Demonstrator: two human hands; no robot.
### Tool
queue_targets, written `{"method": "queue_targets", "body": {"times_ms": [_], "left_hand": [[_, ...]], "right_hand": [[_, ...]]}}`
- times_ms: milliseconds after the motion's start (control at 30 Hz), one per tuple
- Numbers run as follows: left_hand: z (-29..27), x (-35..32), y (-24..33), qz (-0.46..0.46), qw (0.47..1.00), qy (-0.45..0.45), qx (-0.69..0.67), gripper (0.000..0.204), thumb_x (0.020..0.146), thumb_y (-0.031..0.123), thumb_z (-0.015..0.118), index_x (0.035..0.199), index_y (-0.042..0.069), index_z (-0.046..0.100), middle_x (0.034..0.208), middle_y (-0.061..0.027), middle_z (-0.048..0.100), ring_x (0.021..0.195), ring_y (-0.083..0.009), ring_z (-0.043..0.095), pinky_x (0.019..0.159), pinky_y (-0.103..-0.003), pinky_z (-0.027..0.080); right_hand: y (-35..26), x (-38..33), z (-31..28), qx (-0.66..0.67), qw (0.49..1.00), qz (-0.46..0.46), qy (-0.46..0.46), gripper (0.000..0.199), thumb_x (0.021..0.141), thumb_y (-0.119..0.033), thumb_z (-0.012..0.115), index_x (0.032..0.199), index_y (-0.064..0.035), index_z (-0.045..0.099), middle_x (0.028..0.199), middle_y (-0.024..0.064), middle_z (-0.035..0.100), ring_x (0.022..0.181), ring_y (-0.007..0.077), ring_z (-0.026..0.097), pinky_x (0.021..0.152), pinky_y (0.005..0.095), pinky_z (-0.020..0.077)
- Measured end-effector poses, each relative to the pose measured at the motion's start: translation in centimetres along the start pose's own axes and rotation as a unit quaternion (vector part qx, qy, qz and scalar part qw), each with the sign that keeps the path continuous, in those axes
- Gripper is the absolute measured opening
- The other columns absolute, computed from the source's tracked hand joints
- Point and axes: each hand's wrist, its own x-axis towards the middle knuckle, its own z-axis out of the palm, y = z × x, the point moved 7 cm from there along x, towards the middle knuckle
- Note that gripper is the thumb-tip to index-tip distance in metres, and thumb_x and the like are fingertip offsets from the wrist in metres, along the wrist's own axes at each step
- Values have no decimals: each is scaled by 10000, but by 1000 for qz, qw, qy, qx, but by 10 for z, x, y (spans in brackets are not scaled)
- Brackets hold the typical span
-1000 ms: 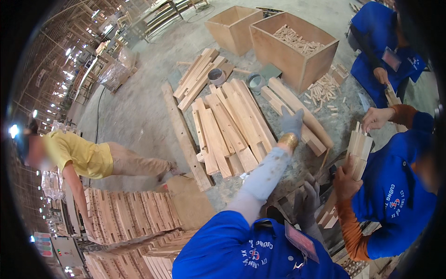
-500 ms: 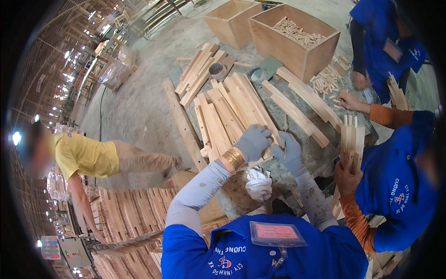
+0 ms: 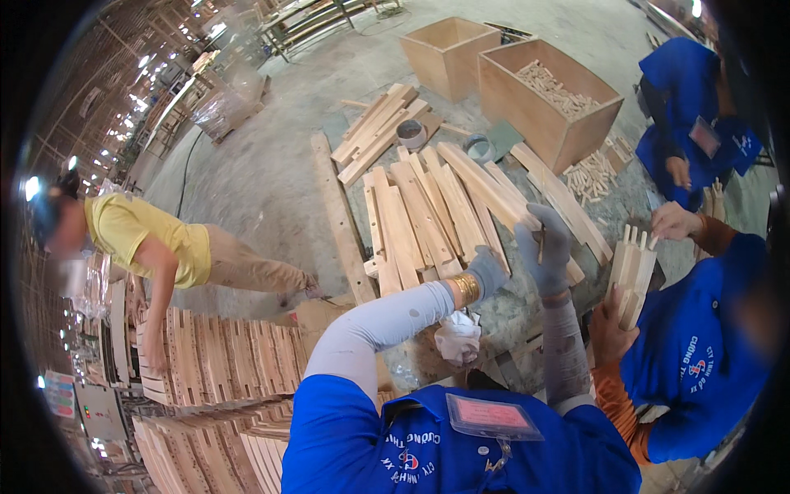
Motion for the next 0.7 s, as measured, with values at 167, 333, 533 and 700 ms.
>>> {"method": "queue_targets", "body": {"times_ms": [167,333,533,700], "left_hand": [[9,4,8,27,999,22,14,174,781,199,543,909,137,643,900,-52,631,865,-223,594,793,-492,408],[-52,-40,-16,138,955,261,-39,154,754,155,548,904,126,568,835,-36,593,845,-213,584,767,-399,436],[-161,-164,-139,-78,762,547,-338,389,778,167,649,1129,45,534,1046,-110,596,978,-216,573,851,-319,448],[-186,-308,-172,-163,468,759,-423,294,861,266,570,1010,25,490,930,-98,593,819,-181,597,679,-320,503]], "right_hand": [[-53,31,-19,-92,991,-94,31,245,700,-78,645,925,-7,578,865,157,583,824,313,566,729,355,451],[-94,80,-41,-55,987,-150,33,248,706,-99,633,926,-1,573,847,156,584,818,317,568,724,355,452],[-132,123,-64,-91,976,-192,-52,280,750,-211,624,958,-27,593,866,134,602,779,244,604,716,320,468],[-212,124,-94,-84,964,-188,-167,327,787,-209,599,1050,-18,570,1004,51,580,930,112,525,812,242,415]]}}
